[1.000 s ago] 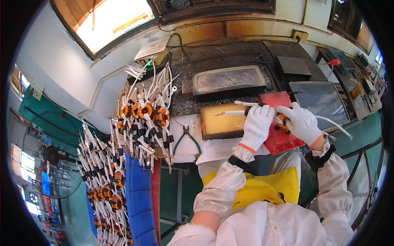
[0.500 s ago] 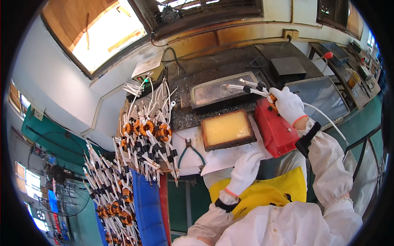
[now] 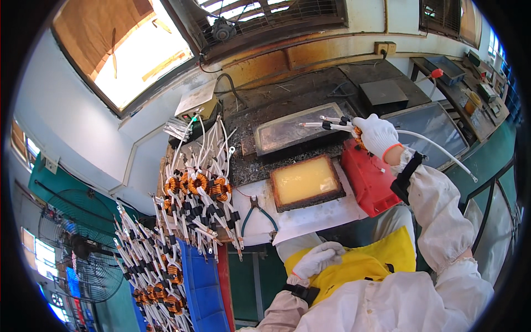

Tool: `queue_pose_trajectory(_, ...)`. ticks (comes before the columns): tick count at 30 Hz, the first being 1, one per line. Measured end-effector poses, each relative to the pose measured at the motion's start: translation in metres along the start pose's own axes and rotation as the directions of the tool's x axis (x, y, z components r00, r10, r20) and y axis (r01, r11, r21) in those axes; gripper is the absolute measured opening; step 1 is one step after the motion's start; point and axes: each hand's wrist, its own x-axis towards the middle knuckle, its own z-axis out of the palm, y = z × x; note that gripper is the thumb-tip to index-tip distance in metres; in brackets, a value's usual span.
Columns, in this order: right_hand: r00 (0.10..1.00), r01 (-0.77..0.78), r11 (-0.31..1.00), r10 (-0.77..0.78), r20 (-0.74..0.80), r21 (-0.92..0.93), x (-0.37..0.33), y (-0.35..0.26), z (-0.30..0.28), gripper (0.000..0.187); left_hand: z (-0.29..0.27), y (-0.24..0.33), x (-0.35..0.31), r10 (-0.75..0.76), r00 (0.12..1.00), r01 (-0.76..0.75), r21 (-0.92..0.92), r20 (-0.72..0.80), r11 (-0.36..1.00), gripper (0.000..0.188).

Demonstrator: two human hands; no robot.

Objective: The recorder is soldering or tinning the leads of copper coil assemblies by dipping them into a molten metal bath and then organizing them in a rack.

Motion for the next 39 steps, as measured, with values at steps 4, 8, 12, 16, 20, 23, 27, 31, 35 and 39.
queue_pose_trajectory(4,1.0,-0.011,1.0,0.011,0.017,0.023,0.003,0.001,-0.001,0.012,-0.022,-0.015,0.009,-0.058,0.998,0.056,-0.178,-0.009,0.983,0.028)
queue_pose_trajectory(8,0.999,-0.041,0.999,0.041,0.035,-0.002,0.006,0.001,0.0,0.014,-0.029,-0.014,0.013,-0.106,0.992,0.088,-0.208,-0.073,0.974,0.031)
queue_pose_trajectory(12,0.996,-0.017,1.0,0.016,0.087,0.018,0.009,0.003,0.001,0.017,-0.026,-0.011,0.015,-0.096,0.994,0.083,-0.192,-0.058,0.978,0.032)
queue_pose_trajectory(16,0.994,-0.018,1.0,0.018,0.106,0.002,0.012,0.002,0.001,0.017,-0.024,-0.01,0.017,-0.096,0.994,0.082,-0.227,-0.05,0.97,0.032)
queue_pose_trajectory(20,0.998,-0.031,0.999,0.033,0.058,-0.04,0.014,-0.001,0.002,0.014,-0.026,-0.01,0.018,-0.12,0.99,0.101,-0.219,-0.075,0.97,0.031)
queue_pose_trajectory(23,0.995,-0.033,0.999,0.036,0.095,-0.03,0.017,-0.001,0.001,0.014,-0.028,-0.011,0.019,-0.128,0.99,0.109,-0.255,-0.059,0.961,0.031)
queue_pose_trajectory(27,0.992,-0.033,0.999,0.038,0.118,-0.042,0.018,0.0,0.0,0.017,-0.03,-0.011,0.02,-0.077,0.997,0.069,-0.266,-0.02,0.962,0.031)
queue_pose_trajectory(31,0.986,-0.051,0.998,0.055,0.157,-0.029,0.019,-0.001,-0.002,0.018,-0.03,-0.013,0.019,-0.074,0.997,0.064,-0.276,-0.026,0.959,0.031)
queue_pose_trajectory(35,0.985,-0.018,0.999,0.025,0.172,-0.044,0.019,-0.003,-0.001,0.018,-0.031,-0.014,0.017,-0.081,0.994,0.061,-0.253,-0.068,0.966,0.031)
queue_pose_trajectory(39,0.989,-0.008,0.998,0.016,0.146,-0.055,0.02,0.0,0.003,0.016,-0.032,-0.015,0.019,-0.102,0.995,0.096,-0.285,-0.007,0.954,0.031)
